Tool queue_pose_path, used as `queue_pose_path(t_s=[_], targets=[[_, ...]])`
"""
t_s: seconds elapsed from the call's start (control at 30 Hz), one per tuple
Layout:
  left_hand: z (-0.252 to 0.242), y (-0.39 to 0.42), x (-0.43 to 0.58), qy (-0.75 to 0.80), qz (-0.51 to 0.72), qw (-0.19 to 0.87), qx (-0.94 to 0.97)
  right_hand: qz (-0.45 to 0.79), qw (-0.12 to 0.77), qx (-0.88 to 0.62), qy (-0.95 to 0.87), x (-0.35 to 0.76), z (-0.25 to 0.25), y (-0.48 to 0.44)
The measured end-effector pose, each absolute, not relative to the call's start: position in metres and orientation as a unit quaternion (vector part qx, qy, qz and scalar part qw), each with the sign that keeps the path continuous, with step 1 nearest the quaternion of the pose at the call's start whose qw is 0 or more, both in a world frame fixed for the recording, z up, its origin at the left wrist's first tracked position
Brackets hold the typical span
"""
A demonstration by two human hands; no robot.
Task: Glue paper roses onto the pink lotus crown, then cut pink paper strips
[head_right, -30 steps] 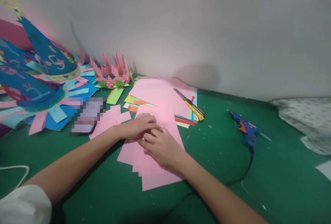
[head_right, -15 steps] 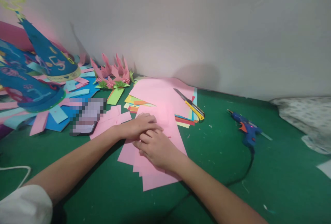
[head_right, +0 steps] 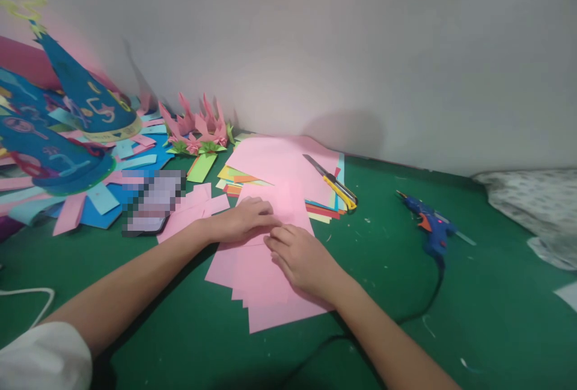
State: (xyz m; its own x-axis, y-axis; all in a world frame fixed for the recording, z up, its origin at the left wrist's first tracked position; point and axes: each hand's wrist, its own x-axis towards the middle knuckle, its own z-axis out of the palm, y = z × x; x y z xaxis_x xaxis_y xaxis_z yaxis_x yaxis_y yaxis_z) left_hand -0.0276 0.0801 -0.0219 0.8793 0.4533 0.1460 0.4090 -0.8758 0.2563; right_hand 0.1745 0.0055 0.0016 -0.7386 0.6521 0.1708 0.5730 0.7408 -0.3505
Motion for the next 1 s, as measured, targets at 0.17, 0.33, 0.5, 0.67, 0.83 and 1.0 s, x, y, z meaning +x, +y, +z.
queue_pose_path(t_s=[0.17,0.33,0.5,0.67,0.83,1.0], targets=[[-0.019,0.080,-0.027,0.224,0.095,0.097,0.965,0.127,0.143,-0.336,-0.922,0.193,-0.002,0.003],[-0.020,0.080,-0.028,0.227,0.098,0.092,0.965,0.093,0.159,-0.348,-0.919,0.210,-0.004,-0.001],[-0.020,0.081,-0.028,0.220,0.099,0.095,0.966,0.056,0.162,-0.360,-0.917,0.216,-0.005,-0.004],[-0.018,0.081,-0.028,0.217,0.092,0.108,0.966,0.047,0.146,-0.342,-0.927,0.201,-0.002,-0.007],[-0.017,0.080,-0.029,0.211,0.096,0.116,0.966,0.092,0.125,-0.295,-0.943,0.173,0.000,-0.003],[-0.016,0.081,-0.030,0.213,0.098,0.149,0.961,0.086,0.099,-0.234,-0.963,0.138,0.000,0.003]])
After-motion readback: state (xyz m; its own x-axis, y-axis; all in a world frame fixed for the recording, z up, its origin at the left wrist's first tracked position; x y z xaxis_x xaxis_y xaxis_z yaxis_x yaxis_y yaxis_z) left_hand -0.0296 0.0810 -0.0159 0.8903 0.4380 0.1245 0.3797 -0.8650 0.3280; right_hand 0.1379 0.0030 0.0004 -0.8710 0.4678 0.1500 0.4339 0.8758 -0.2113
